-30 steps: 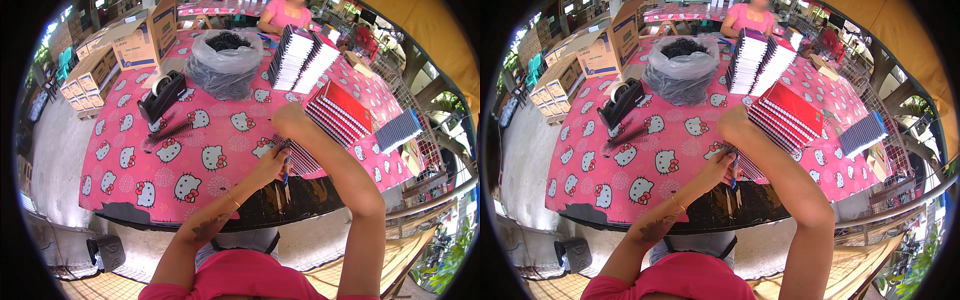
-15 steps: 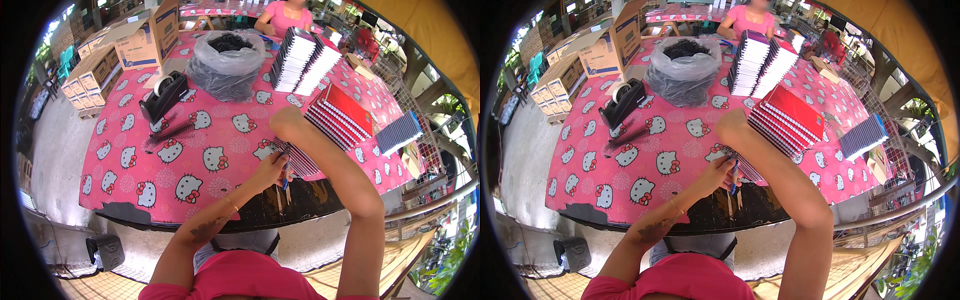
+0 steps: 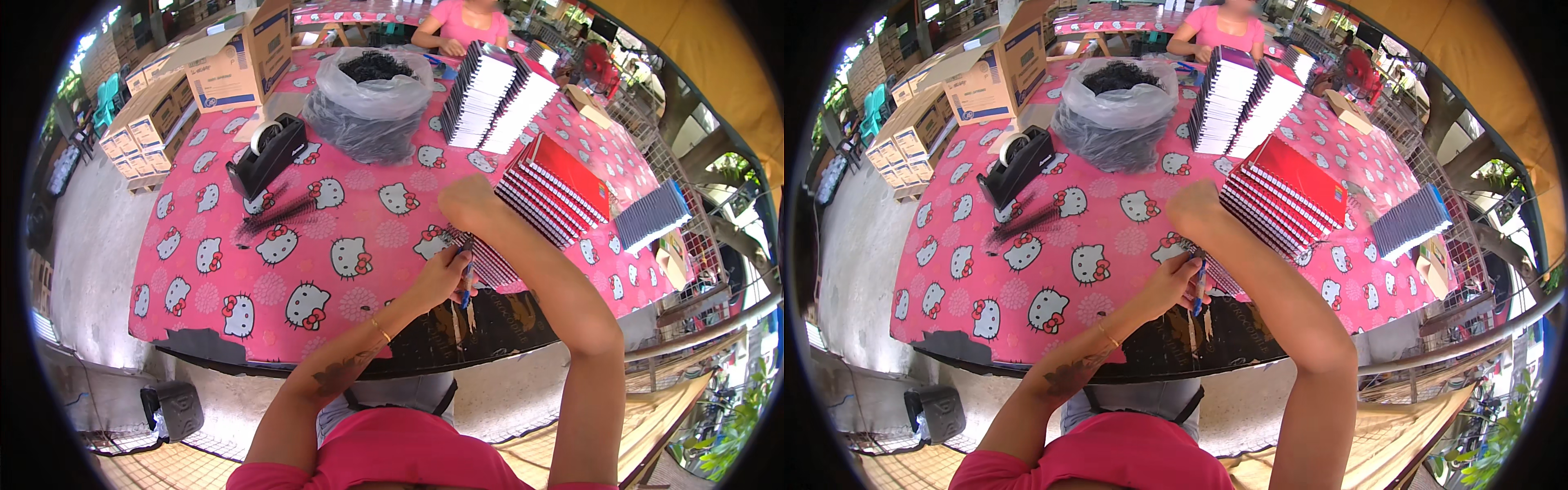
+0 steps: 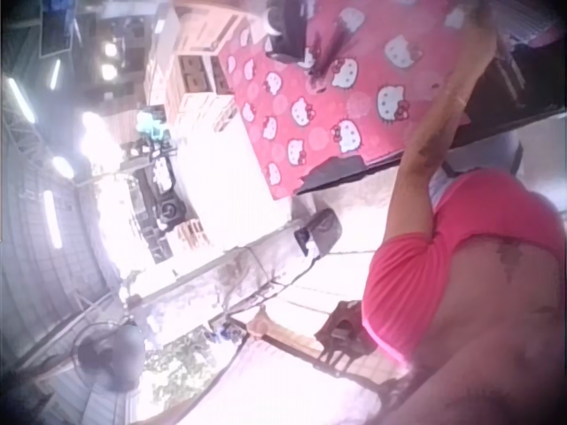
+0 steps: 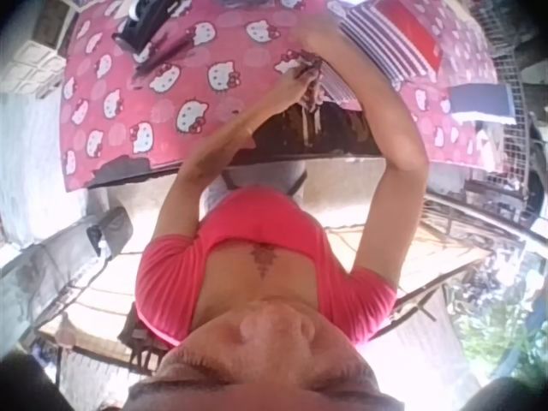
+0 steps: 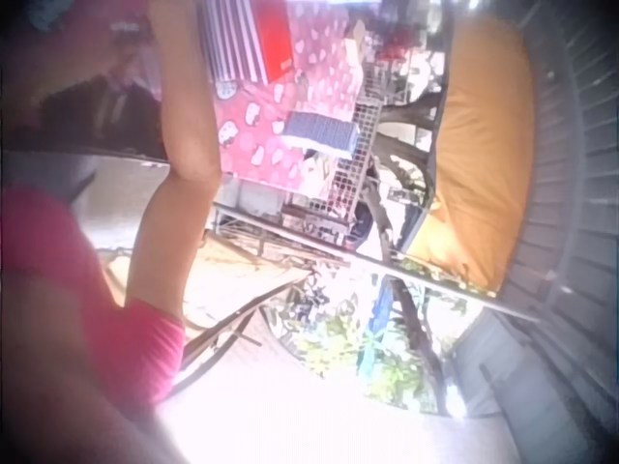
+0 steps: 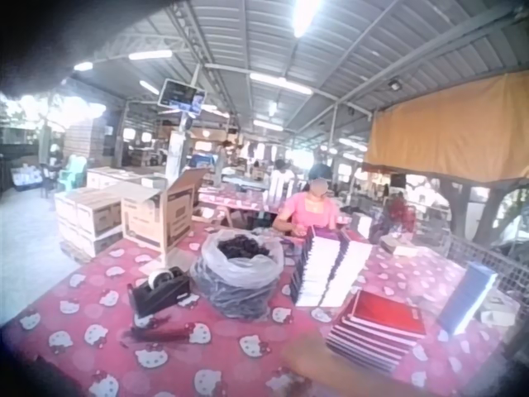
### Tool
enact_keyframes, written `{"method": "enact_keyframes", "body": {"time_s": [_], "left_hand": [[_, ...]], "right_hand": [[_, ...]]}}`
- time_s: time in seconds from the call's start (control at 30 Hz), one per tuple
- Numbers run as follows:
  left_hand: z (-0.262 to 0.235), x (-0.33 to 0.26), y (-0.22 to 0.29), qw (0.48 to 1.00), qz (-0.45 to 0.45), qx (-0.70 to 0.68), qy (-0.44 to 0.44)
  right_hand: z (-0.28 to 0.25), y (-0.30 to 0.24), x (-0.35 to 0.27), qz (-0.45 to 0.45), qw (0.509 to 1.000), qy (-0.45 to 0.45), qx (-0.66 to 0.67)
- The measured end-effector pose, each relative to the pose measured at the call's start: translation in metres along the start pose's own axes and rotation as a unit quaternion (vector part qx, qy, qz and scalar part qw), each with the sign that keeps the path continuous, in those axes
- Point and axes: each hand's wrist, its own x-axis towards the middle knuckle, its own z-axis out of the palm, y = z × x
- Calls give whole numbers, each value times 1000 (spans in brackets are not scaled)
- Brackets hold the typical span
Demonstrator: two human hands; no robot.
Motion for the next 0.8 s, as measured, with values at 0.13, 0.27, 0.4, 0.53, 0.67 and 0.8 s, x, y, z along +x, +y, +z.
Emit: {"method": "enact_keyframes", "body": {"time_s": [0.13,0.27,0.4,0.53,0.67,0.8], "left_hand": [[-2,11,-6,1000,26,3,11],[2,4,8,998,44,53,14],[0,-3,2,996,40,82,7],[-4,4,-14,1000,3,7,19],[-1,9,-7,999,14,16,31],[1,3,0,997,46,56,24]], "right_hand": [[9,-2,9,9,1000,-17,-11],[14,0,10,8,999,-30,-15],[7,-4,8,23,998,-57,-11],[7,-12,11,27,998,-60,-4],[14,-11,14,21,997,-76,-22],[12,-11,10,23,997,-68,-24]]}}
